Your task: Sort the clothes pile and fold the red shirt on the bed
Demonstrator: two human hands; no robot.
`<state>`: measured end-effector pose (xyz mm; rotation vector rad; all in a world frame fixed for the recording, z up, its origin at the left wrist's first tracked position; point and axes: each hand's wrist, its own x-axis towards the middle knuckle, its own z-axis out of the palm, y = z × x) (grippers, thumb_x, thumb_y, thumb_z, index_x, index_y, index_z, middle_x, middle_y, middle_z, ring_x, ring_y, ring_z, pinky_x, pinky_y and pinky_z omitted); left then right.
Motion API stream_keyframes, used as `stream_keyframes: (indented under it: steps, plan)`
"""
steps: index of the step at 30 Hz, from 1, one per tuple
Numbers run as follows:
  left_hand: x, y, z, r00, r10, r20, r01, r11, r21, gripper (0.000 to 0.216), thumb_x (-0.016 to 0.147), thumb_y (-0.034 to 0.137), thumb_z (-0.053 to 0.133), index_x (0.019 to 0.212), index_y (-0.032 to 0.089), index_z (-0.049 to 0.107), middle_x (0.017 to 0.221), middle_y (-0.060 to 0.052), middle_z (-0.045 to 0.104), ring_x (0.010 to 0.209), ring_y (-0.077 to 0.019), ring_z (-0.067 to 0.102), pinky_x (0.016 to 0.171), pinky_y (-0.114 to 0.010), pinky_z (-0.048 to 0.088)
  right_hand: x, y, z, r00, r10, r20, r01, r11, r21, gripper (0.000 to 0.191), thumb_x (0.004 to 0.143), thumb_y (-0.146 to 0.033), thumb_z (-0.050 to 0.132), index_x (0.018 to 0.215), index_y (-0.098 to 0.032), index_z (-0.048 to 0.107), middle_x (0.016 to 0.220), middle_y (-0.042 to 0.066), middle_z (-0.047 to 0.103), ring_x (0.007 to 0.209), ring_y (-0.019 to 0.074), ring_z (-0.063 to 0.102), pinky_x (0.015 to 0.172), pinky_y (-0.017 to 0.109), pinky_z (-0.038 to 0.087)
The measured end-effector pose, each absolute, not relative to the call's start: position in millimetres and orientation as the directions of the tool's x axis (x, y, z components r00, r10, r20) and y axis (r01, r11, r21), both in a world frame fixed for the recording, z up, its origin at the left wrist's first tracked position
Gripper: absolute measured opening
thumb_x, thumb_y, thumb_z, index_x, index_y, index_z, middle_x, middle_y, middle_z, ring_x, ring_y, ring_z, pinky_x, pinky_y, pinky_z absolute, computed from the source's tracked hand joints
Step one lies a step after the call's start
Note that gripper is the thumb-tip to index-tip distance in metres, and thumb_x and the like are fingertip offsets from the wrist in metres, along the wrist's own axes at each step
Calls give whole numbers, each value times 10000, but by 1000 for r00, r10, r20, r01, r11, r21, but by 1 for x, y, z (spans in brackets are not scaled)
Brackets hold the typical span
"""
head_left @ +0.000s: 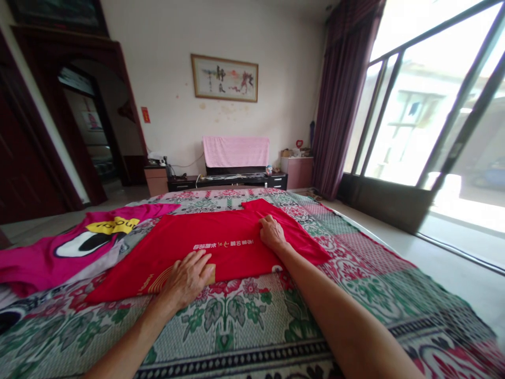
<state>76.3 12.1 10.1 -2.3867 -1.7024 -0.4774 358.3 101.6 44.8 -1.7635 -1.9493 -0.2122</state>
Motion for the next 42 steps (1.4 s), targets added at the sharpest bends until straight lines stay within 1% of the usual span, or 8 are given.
stream_keyframes:
  steps: [5, 14, 19, 24, 28, 33, 36, 42]
  plan:
    - [75, 14, 9, 300, 890, 342, 944, -329, 29, 479, 907, 418, 333, 1272, 209, 562, 1371, -77, 508, 1248, -270, 452, 992, -456, 396, 376, 110, 46, 106, 867, 487, 937, 78, -342, 506, 818, -111, 382, 1300, -218, 492, 1290, 77, 522, 1054, 181, 559, 840, 252, 428]
    - [76, 11, 11, 309, 880, 361, 939, -343, 32, 454, 907, 417, 353, 1253, 222, 574, 1349, -83, 529, 1237, -274, 466, 981, -464, 407, 438, 115, 52, 462, 836, 297, 849, -320, -420, 373, 821, -186, 409, 1110, -155, 643, 1147, 160, 599, 1032, 290, 575, 856, 404, 448]
    - [78, 8, 13, 317, 875, 365, 938, -347, 17, 446, 911, 406, 351, 1257, 224, 566, 1354, -83, 523, 1244, -275, 460, 973, -479, 409, 453, 131, 49, 536, 809, 242, 811, -414, -414, 379, 824, -290, 481, 1113, -90, 625, 1149, 206, 574, 1068, 313, 554, 841, 396, 466]
    - [79, 7, 14, 294, 885, 360, 945, -325, 28, 449, 916, 422, 341, 1258, 234, 564, 1358, -65, 522, 1252, -263, 451, 988, -459, 396, 468, 145, 50, 544, 820, 176, 799, -443, -406, 246, 797, -264, 538, 899, -94, 684, 915, 185, 642, 893, 288, 616, 736, 359, 489]
    - [80, 7, 14, 283, 890, 358, 948, -317, 39, 451, 915, 430, 348, 1256, 234, 568, 1356, -65, 523, 1249, -256, 451, 1001, -448, 384, 474, 141, 51, 530, 825, 197, 808, -421, -412, 233, 811, -265, 515, 888, -117, 679, 876, 159, 642, 832, 260, 626, 734, 349, 482]
    - [80, 7, 13, 269, 894, 358, 949, -310, 60, 458, 910, 429, 353, 1265, 229, 564, 1358, -72, 520, 1250, -266, 444, 1010, -468, 368, 453, 128, 55, 480, 796, 369, 859, -342, -380, 410, 837, -315, 457, 1186, -125, 560, 1189, 192, 542, 1061, 315, 549, 820, 395, 457]
    - [80, 8, 13, 275, 900, 339, 947, -314, 68, 467, 912, 430, 341, 1272, 225, 558, 1369, -71, 509, 1258, -270, 434, 1018, -484, 356, 422, 124, 58, 235, 848, 474, 953, -105, -285, 405, 851, -286, 439, 1225, -163, 533, 1234, 153, 536, 1118, 296, 516, 894, 395, 423]
    - [81, 6, 16, 259, 910, 324, 950, -301, 86, 456, 909, 431, 362, 1270, 230, 555, 1378, -75, 499, 1266, -274, 427, 1030, -483, 349, 363, 117, 50, -111, 944, 312, 944, 198, -264, 500, 851, -450, 492, 1275, -186, 484, 1343, 125, 497, 1201, 291, 460, 959, 456, 379]
